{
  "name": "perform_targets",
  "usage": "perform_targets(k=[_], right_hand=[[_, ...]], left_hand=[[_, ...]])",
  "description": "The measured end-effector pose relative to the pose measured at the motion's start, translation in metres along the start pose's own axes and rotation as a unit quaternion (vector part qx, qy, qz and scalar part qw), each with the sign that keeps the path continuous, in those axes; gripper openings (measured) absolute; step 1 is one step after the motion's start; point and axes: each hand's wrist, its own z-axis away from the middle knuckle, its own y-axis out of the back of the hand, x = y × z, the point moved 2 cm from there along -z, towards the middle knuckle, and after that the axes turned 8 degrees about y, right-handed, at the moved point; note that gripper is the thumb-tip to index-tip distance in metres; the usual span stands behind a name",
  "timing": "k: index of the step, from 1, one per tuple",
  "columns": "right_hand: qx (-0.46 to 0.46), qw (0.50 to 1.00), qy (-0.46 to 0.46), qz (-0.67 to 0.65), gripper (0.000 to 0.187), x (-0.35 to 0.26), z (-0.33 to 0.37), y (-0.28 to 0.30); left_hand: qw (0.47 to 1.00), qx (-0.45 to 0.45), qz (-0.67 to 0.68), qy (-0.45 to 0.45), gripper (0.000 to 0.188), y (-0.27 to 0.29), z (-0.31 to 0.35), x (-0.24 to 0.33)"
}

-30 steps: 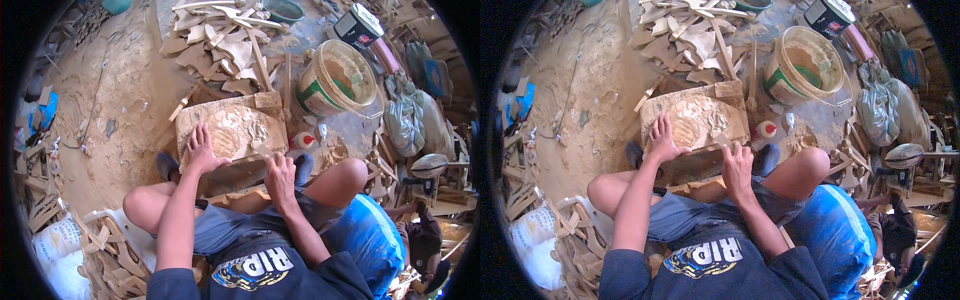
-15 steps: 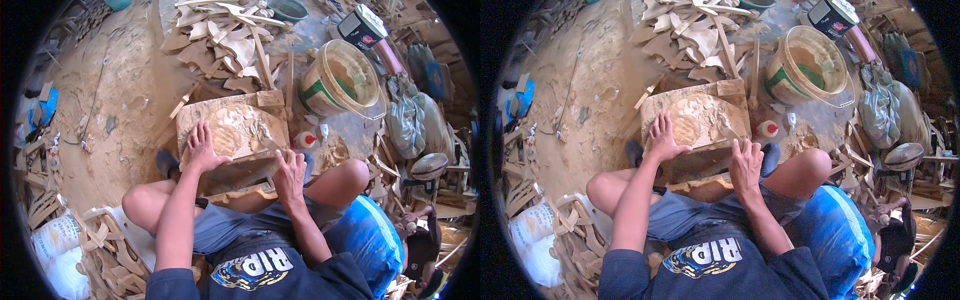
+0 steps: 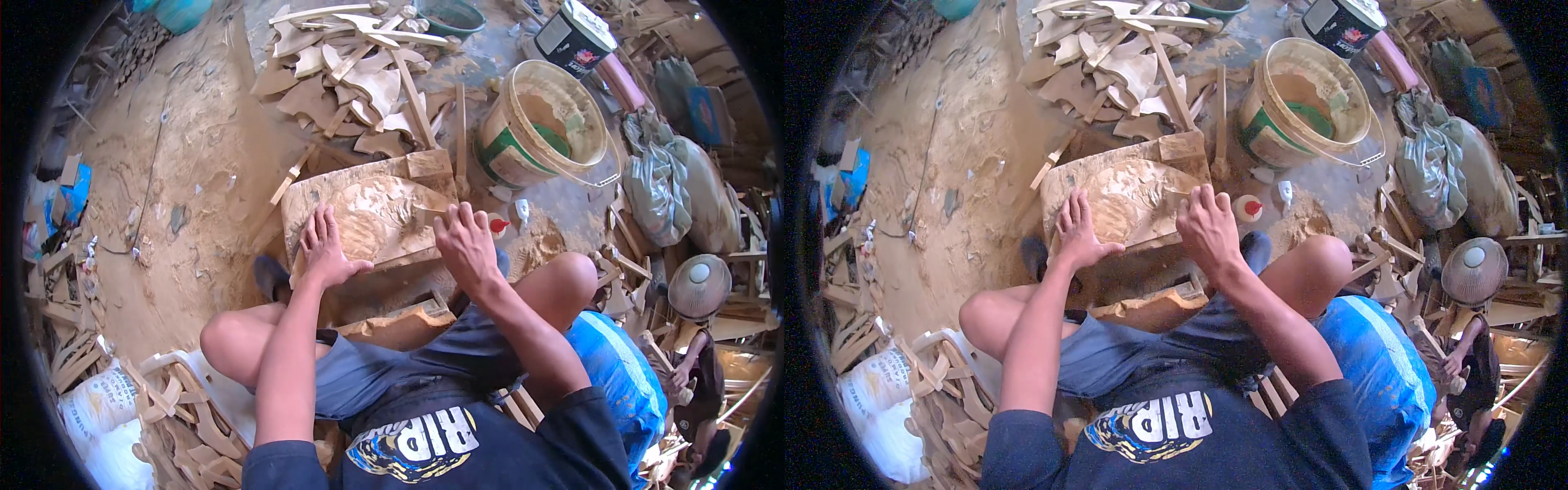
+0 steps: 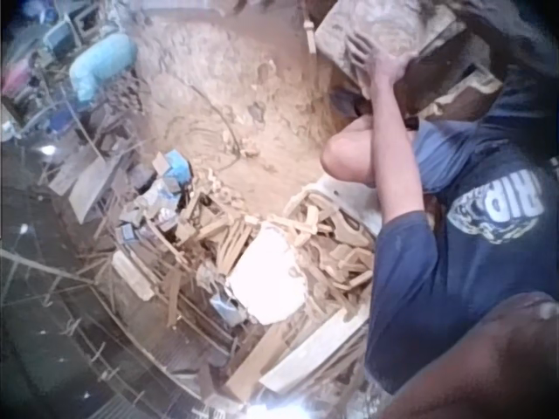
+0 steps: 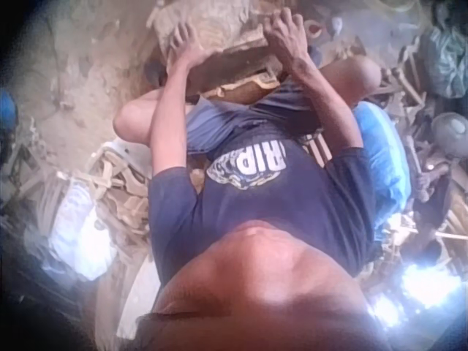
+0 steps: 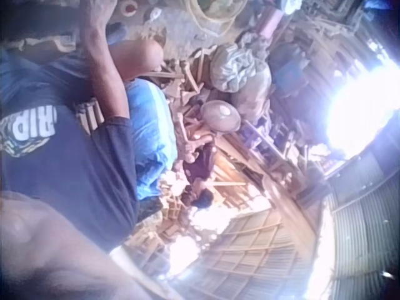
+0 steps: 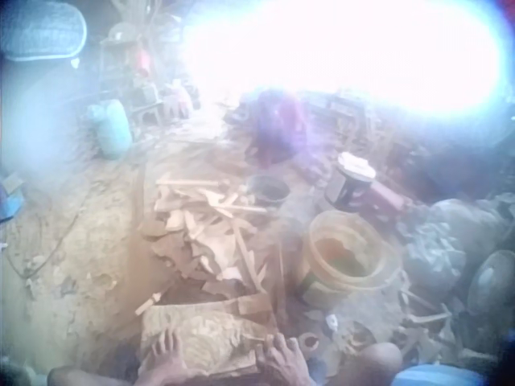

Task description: The person applies glue from a tube onto a wooden carving and then spreads sawdust over the glue using a brush and hands.

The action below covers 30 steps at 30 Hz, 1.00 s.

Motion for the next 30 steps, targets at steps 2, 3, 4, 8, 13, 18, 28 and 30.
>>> perform_targets(k=[2, 3, 4, 8, 13, 18, 28, 30], right_hand=[[-0.001, 0.999, -0.03, -0.015, 0.025, 0.006, -0.002, -0.008], [-0.001, 0.998, -0.059, -0.033, 0.027, 0.007, -0.002, -0.014], [0.005, 0.997, -0.066, -0.04, 0.028, 0.002, -0.001, -0.019], [-0.057, 0.985, -0.135, -0.095, 0.026, -0.027, 0.024, -0.026], [-0.085, 0.965, -0.162, -0.189, 0.023, -0.023, 0.022, 0.005], [-0.029, 0.971, -0.138, -0.195, 0.02, -0.025, -0.017, -0.019], [-0.089, 0.989, -0.05, -0.108, 0.022, -0.011, 0.011, 0.002], [0.005, 0.996, -0.046, -0.076, 0.015, -0.013, -0.001, 0.007]], left_hand=[[1.0, 0.0, -0.002, -0.003, 0.158, 0.001, -0.001, 0.005], [1.0, -0.001, -0.006, -0.004, 0.158, 0.001, -0.002, 0.008], [1.0, -0.003, -0.005, -0.002, 0.158, 0.0, -0.002, 0.005], [1.0, 0.011, 0.002, -0.012, 0.159, -0.002, -0.003, 0.002], [0.999, 0.027, 0.002, -0.017, 0.159, -0.004, -0.001, -0.004], [1.0, -0.017, 0.003, -0.002, 0.16, 0.002, -0.003, 0.009], [1.0, 0.025, 0.006, -0.015, 0.16, -0.004, -0.002, -0.003], [1.0, 0.011, 0.01, -0.006, 0.16, -0.001, -0.001, -0.002]])
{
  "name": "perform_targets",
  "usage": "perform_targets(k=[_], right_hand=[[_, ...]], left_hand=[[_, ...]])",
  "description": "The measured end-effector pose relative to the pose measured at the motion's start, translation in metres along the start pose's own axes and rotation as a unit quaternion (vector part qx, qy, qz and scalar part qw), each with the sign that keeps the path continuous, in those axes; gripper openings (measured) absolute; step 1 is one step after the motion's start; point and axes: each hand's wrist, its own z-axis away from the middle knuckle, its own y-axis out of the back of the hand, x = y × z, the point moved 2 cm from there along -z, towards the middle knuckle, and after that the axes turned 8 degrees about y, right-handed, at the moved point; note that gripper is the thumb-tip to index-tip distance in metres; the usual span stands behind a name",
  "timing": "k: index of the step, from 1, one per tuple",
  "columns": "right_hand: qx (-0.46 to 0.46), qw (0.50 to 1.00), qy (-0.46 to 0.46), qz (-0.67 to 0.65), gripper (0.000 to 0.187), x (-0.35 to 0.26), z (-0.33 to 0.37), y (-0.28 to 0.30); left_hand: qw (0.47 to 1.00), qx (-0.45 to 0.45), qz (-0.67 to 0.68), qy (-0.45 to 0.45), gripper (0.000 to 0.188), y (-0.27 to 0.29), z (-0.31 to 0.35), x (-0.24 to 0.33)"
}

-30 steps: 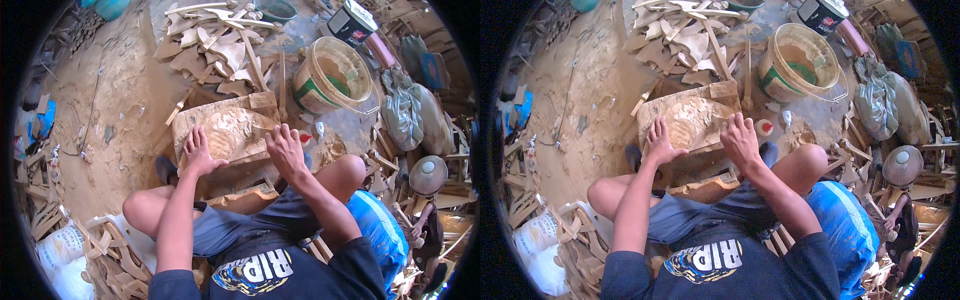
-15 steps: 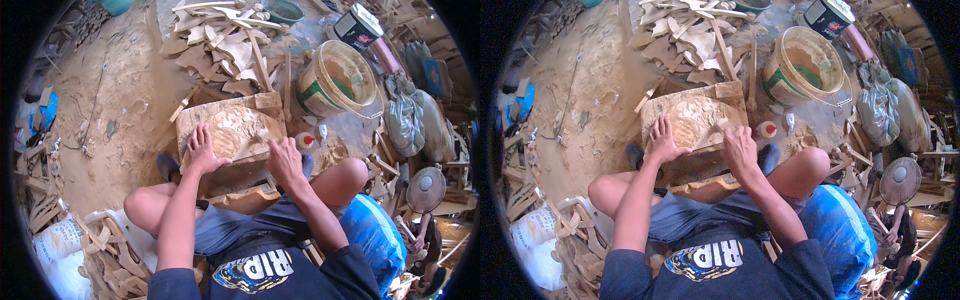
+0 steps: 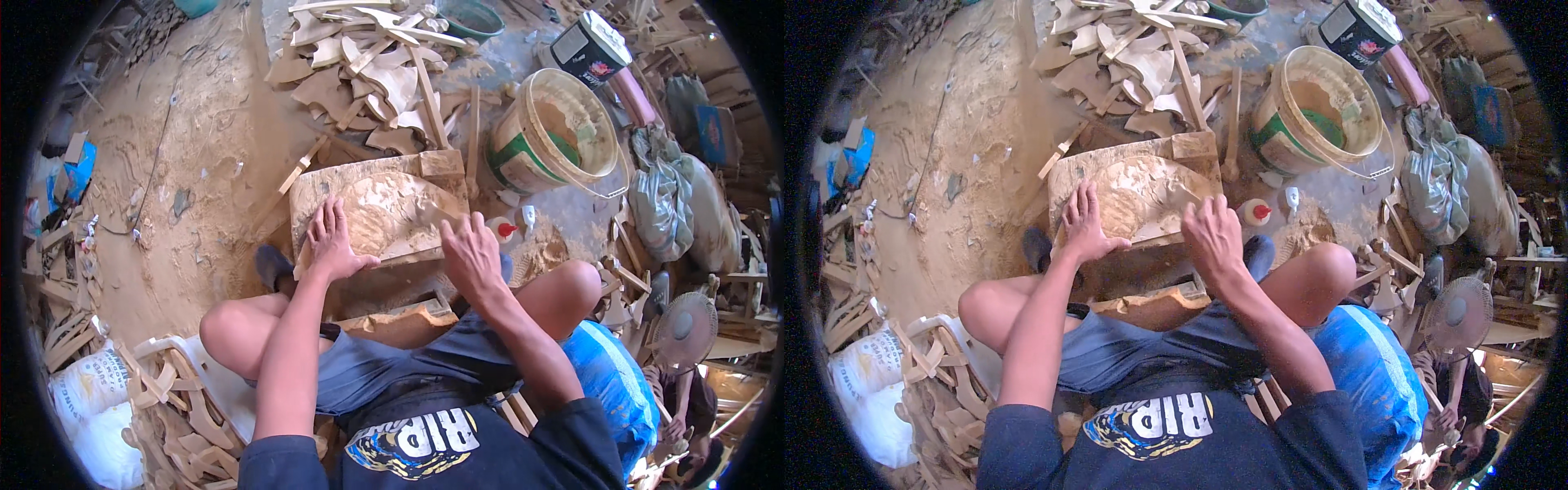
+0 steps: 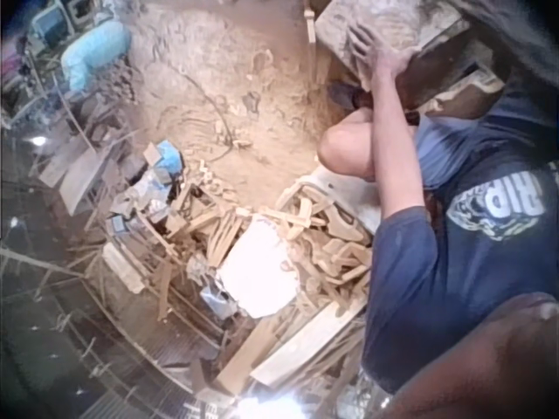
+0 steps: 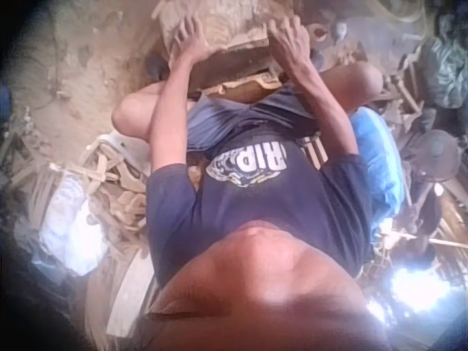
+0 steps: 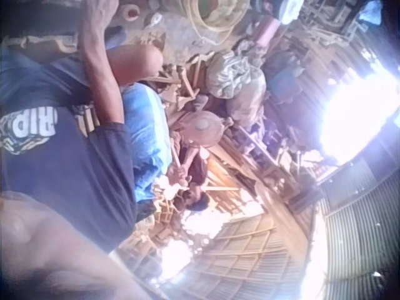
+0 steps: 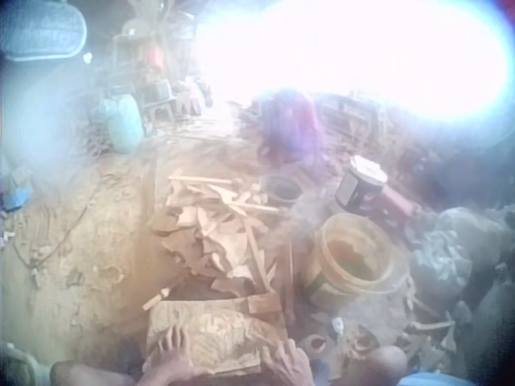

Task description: The person applies glue from a tube onto a wooden carving and then spreads sawdust over the glue using a brush and hands.

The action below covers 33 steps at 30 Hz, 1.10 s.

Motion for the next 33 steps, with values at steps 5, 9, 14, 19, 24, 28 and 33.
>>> perform_targets(k=[5, 9, 14, 19, 24, 28, 33], right_hand=[[-0.055, 0.998, -0.034, -0.014, 0.021, 0.008, -0.025, -0.029], [-0.033, 0.992, -0.068, -0.1, 0.033, 0.002, 0.014, -0.044], [-0.107, 0.977, -0.123, -0.139, 0.037, -0.006, 0.032, -0.007], [-0.022, 0.984, -0.091, -0.15, 0.033, -0.011, -0.005, -0.026], [-0.055, 0.991, -0.087, -0.082, 0.042, -0.029, 0.017, -0.039], [-0.055, 0.988, -0.119, -0.084, 0.033, -0.008, 0.034, -0.015], [0.021, 0.988, -0.149, -0.032, 0.022, 0.001, -0.009, -0.038]], left_hand=[[1.0, -0.015, -0.002, 0.001, 0.16, -0.003, -0.001, 0.005], [1.0, 0.003, -0.003, 0.001, 0.16, -0.004, -0.001, -0.002], [1.0, -0.003, -0.006, 0.001, 0.159, 0.001, -0.001, 0.003], [1.0, -0.006, -0.007, 0.003, 0.158, -0.002, -0.002, -0.002], [1.0, -0.009, -0.011, 0.004, 0.16, 0.001, 0.001, -0.002], [0.999, -0.036, -0.014, 0.018, 0.161, 0.004, -0.002, 0.017], [0.999, 0.028, -0.025, -0.017, 0.161, -0.01, -0.003, 0.0]])
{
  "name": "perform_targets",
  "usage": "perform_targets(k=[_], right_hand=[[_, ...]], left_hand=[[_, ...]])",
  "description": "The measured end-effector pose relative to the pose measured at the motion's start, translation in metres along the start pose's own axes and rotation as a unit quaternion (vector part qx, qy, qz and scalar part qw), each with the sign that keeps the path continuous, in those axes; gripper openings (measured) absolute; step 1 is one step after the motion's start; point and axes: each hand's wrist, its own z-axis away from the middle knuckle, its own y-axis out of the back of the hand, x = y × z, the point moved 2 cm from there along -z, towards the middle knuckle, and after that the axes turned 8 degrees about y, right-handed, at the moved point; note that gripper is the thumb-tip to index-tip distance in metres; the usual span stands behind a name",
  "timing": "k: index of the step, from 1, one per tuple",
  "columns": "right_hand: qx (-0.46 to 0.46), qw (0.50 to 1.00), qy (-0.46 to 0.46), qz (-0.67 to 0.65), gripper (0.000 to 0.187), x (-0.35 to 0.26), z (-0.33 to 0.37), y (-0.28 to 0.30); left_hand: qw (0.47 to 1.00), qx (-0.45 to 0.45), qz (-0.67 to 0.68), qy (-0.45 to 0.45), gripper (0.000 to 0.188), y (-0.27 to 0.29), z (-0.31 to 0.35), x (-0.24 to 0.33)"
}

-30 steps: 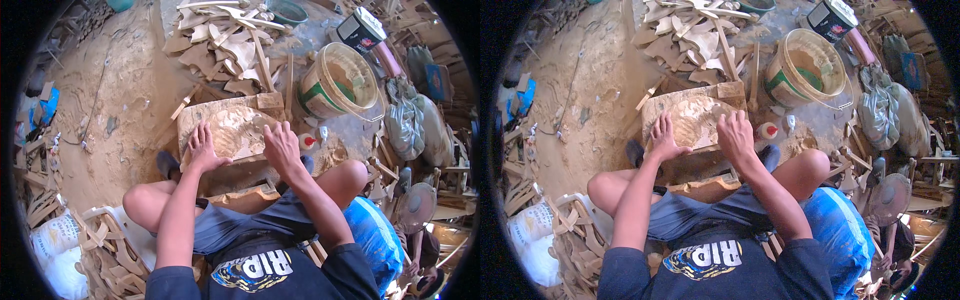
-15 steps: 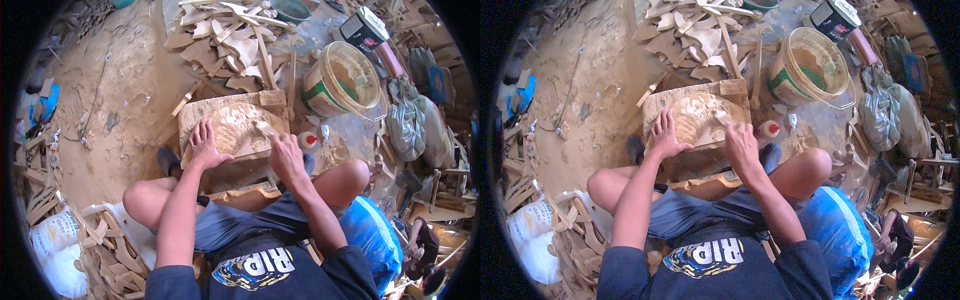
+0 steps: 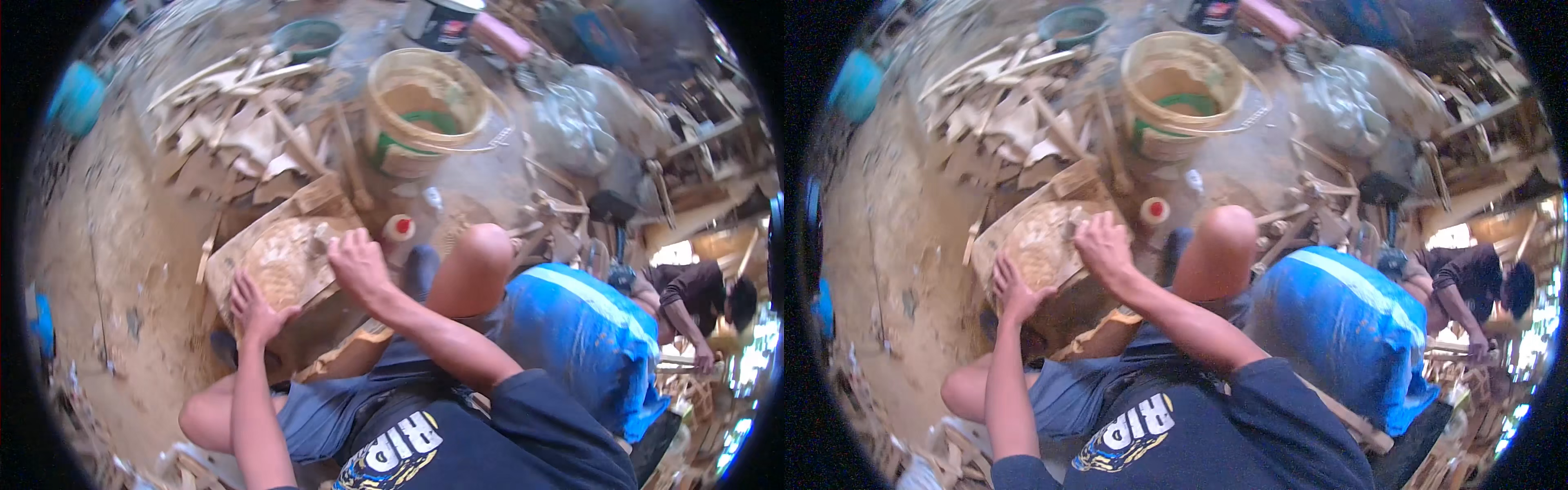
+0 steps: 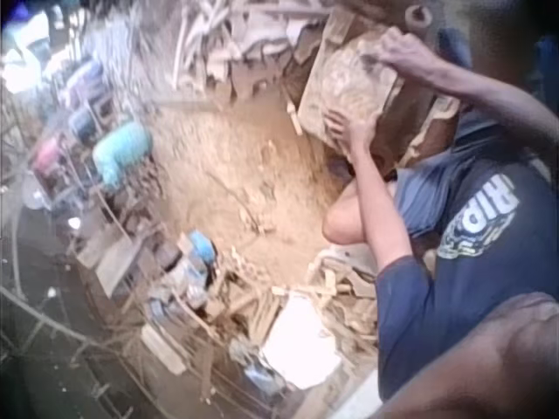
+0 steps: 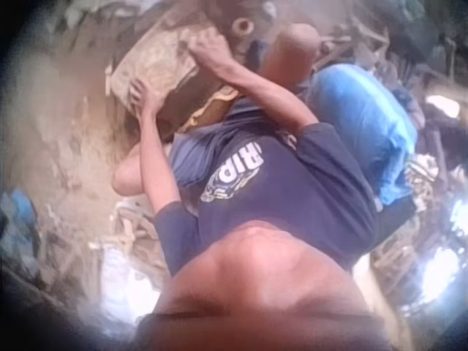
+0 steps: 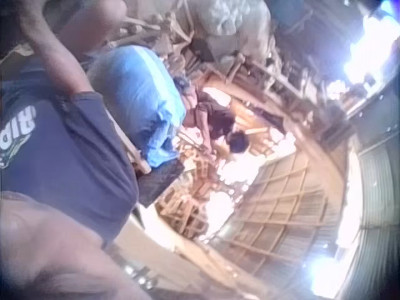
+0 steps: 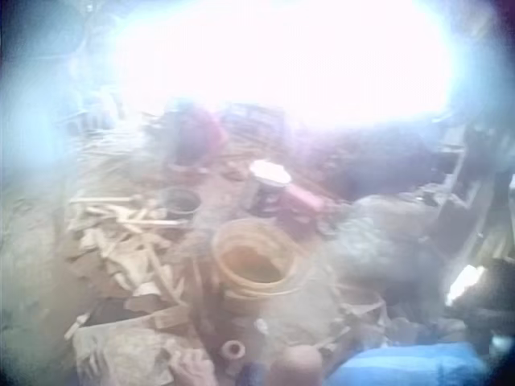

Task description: The person applies glue from a tube onto a wooden carving and then spreads sawdust over the glue using a brush and hands.

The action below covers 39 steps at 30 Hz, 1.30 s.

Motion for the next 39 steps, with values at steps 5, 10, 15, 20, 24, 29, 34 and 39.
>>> perform_targets(k=[5, 10, 15, 20, 24, 29, 34, 39], right_hand=[[-0.024, 0.999, -0.035, -0.013, 0.022, -0.003, 0.036, -0.011], [-0.088, 0.993, -0.023, -0.076, 0.026, 0.001, 0.044, 0.023], [-0.033, 0.999, -0.012, -0.019, 0.018, -0.003, 0.0, 0.018], [-0.052, 0.998, -0.038, -0.017, 0.021, -0.013, 0.035, -0.002], [-0.137, 0.988, -0.037, -0.065, 0.034, -0.005, 0.04, 0.028], [-0.047, 0.997, -0.022, -0.058, 0.032, -0.007, -0.003, 0.011], [-0.07, 0.994, 0.016, -0.08, 0.032, -0.021, 0.028, -0.006], [-0.104, 0.991, 0.043, -0.077, 0.028, -0.003, 0.034, 0.042]], left_hand=[[1.0, -0.027, -0.004, 0.013, 0.161, 0.003, 0.001, 0.01], [1.0, -0.018, -0.015, 0.018, 0.161, 0.011, 0.002, 0.003], [1.0, -0.013, -0.015, 0.008, 0.162, 0.005, 0.001, 0.01], [0.999, -0.038, -0.011, 0.013, 0.163, 0.008, 0.002, 0.007], [0.999, -0.035, 0.003, 0.01, 0.165, 0.013, 0.004, 0.002], [0.999, -0.042, 0.012, 0.011, 0.163, 0.011, 0.003, 0.008], [0.999, -0.042, 0.009, 0.023, 0.164, 0.007, 0.003, 0.0], [0.999, -0.035, 0.024, 0.021, 0.163, 0.012, 0.006, 0.001]])
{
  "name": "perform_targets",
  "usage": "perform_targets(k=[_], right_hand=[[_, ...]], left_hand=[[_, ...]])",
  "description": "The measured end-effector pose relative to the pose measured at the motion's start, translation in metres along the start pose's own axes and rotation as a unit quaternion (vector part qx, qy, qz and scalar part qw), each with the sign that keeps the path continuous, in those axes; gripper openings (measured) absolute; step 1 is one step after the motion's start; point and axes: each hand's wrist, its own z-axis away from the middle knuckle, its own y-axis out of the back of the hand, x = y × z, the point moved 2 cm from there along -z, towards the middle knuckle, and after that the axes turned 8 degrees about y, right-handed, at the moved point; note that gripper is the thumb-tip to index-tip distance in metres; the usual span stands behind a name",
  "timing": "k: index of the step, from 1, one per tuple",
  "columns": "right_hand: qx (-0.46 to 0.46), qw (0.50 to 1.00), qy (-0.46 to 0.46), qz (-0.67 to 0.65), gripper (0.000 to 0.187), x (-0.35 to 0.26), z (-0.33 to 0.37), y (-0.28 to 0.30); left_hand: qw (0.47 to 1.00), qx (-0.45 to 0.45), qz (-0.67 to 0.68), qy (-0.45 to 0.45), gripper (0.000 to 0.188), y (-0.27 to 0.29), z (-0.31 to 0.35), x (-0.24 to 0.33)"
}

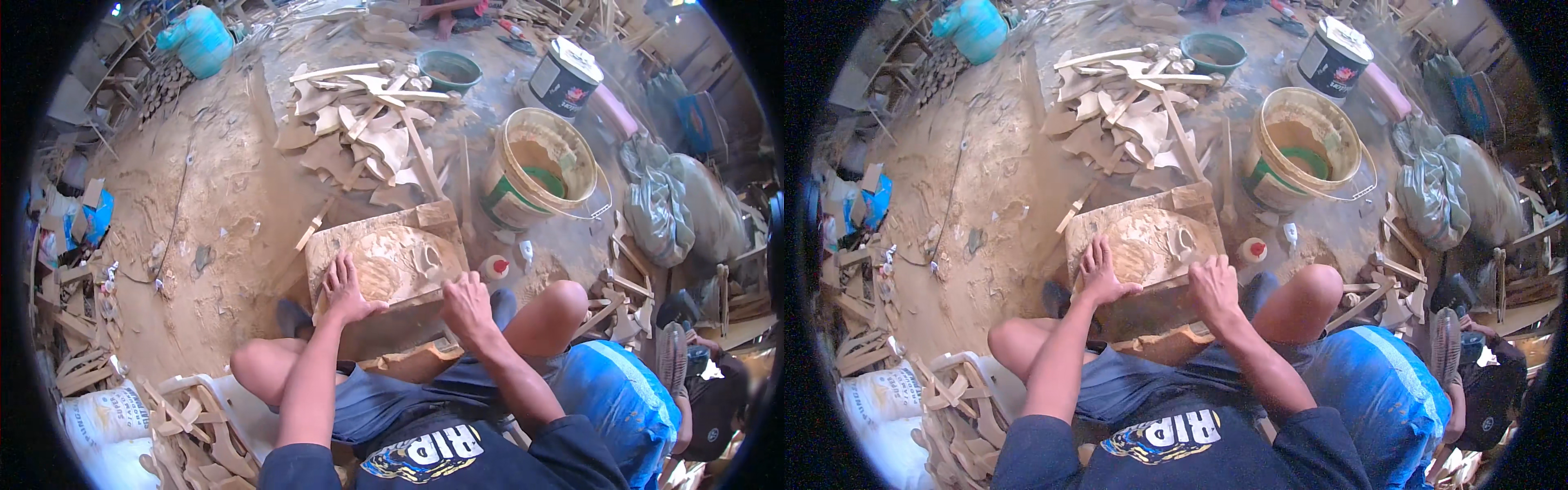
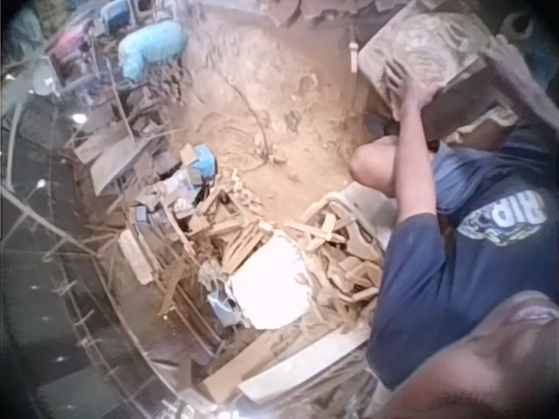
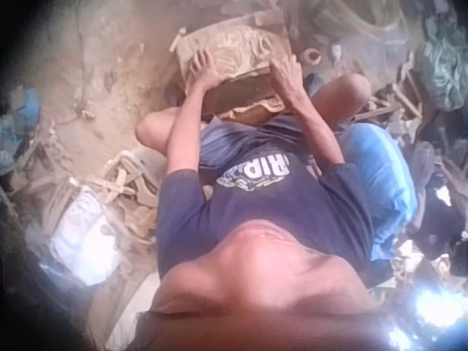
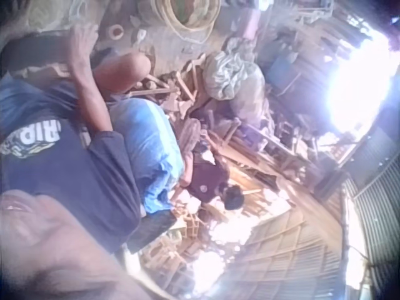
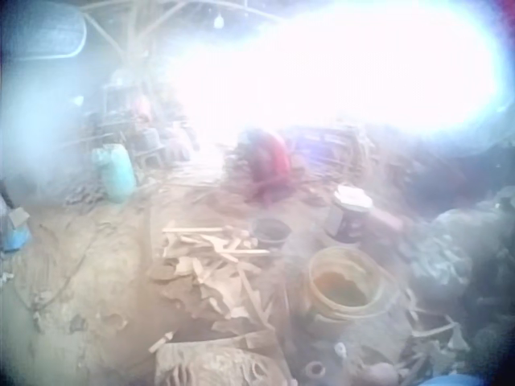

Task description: The person applies glue from a tube onto a wooden carving and then spreads sawdust over the glue using a brush and hands.

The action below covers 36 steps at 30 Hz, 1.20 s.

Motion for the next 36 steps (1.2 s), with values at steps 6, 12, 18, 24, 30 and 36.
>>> perform_targets(k=[6, 12, 18, 24, 30, 36], right_hand=[[0.061, 0.997, -0.042, 0.025, 0.022, 0.027, -0.026, -0.037], [0.001, 0.999, -0.032, -0.026, 0.023, -0.005, 0.001, -0.006], [0.065, 0.998, 0.011, -0.003, 0.023, -0.016, -0.036, -0.025], [0.002, 0.998, -0.004, -0.055, 0.028, -0.026, 0.004, -0.021], [0.108, 0.993, -0.025, -0.044, 0.034, 0.005, -0.011, -0.015], [0.037, 0.997, -0.037, -0.056, 0.032, -0.01, 0.002, -0.054]], left_hand=[[1.0, -0.016, 0.02, -0.007, 0.163, -0.002, -0.005, 0.01], [1.0, 0.009, 0.006, 0.002, 0.162, -0.001, -0.002, -0.007], [1.0, -0.009, 0.017, -0.013, 0.17, -0.01, -0.006, -0.004], [1.0, 0.002, 0.005, -0.004, 0.165, -0.009, 0.003, -0.012], [1.0, -0.011, 0.013, -0.004, 0.166, -0.004, -0.001, -0.002], [1.0, 0.004, -0.011, 0.003, 0.166, -0.01, 0.0, -0.013]])
